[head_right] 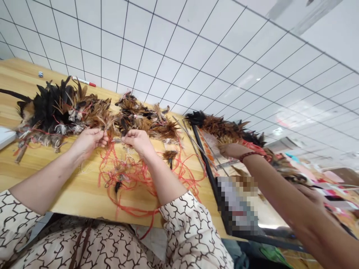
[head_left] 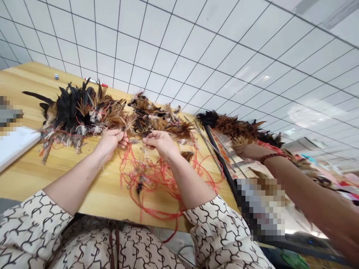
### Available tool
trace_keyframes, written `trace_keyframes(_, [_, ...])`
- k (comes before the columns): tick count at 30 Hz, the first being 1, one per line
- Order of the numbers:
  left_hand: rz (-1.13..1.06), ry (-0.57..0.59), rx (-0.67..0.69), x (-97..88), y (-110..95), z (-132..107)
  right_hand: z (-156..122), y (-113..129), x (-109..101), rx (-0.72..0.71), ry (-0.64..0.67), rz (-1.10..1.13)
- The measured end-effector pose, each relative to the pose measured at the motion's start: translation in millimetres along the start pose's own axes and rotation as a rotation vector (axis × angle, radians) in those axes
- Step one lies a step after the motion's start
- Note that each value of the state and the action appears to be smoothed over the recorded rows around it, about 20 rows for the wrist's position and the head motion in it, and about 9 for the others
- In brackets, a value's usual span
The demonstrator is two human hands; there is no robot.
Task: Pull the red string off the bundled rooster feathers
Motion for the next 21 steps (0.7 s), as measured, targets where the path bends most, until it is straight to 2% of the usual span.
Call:
trace_keyframes(3, [-0.008,0.04,-0.042,7.9,6,-3,-5,-3,22,-0.014,-0.007,0.328])
trace_keyframes(6, [-0.003,0.085,-0.038,13.2,7,-6,-6,-2,37,-0.067,-0.081,0.423])
trace_keyframes(11, [0.004,0.116,-0.022,11.5,3,-6,-1,0,45,-0.143,-0.137,0.367])
trace_keyframes(17, [0.066,0.162,0.003,10.5,-5,-4,10,-7,38,-0.13,-0.117,0.352])
trace_keyframes(19, [0.112,0.155,0.032,9.2,-9,-4,14,-7,31,-0.154,-0.103,0.294])
trace_keyframes(21, [0.118,0.113,0.063,4.6,-14,-2,18,-7,24,-0.184,-0.098,0.138])
Point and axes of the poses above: each hand's wrist, its own z-axis towards the middle knuckle, its own x-axis out of the palm, y = z × x, the point moved 7 cm from there along z, towards the middle knuckle, and after that the axes turned 1 degree about -x, right-handed, at the moved point
